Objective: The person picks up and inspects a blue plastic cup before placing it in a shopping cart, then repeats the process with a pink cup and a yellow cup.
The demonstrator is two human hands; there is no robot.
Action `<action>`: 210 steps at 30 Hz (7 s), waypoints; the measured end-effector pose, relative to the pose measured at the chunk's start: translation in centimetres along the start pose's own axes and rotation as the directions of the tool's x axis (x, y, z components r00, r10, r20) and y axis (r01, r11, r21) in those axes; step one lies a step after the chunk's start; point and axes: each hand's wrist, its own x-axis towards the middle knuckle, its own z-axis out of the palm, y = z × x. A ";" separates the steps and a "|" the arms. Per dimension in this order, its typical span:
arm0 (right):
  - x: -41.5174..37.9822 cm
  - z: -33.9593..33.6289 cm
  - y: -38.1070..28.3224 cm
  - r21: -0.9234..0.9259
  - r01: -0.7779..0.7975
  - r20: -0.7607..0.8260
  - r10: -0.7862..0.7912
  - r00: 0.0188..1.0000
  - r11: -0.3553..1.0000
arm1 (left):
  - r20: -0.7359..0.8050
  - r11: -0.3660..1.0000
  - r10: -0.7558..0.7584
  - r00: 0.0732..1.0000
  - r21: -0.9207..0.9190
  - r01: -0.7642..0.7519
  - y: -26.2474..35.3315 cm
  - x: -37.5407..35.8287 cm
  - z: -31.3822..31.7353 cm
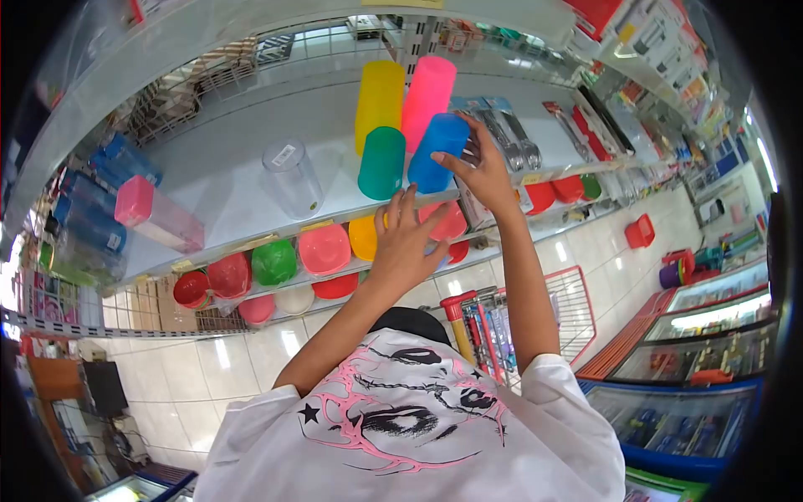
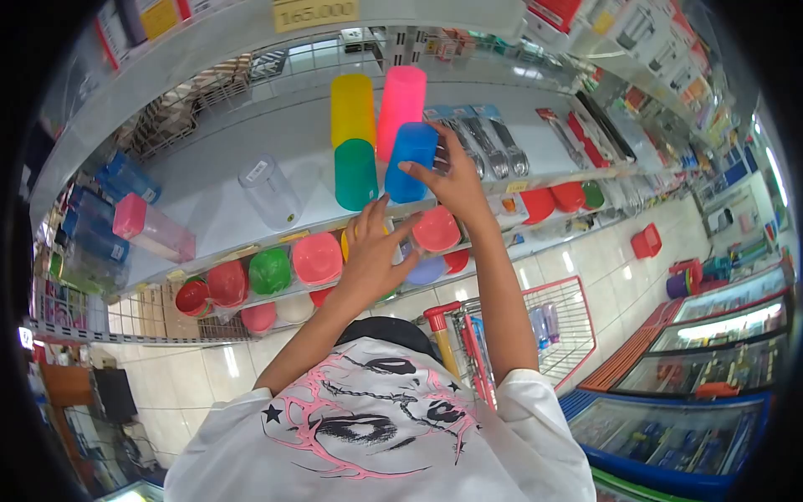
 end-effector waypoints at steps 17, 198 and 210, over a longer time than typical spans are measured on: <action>0.9 -0.2 -0.4 0.016 0.023 -0.064 -0.022 0.998 1.000 | 0.041 0.939 -0.206 0.978 0.288 0.186 1.6 3.6 1.9; -39.1 -9.3 34.7 -0.575 -0.688 -0.119 0.787 0.605 0.442 | 0.853 0.705 -0.505 0.133 0.318 0.634 -17.9 -23.5 5.4; -41.1 -4.9 42.4 -0.769 -0.552 -0.039 0.838 0.544 0.323 | 0.816 0.603 -0.567 0.112 0.318 0.731 -16.0 -28.0 3.7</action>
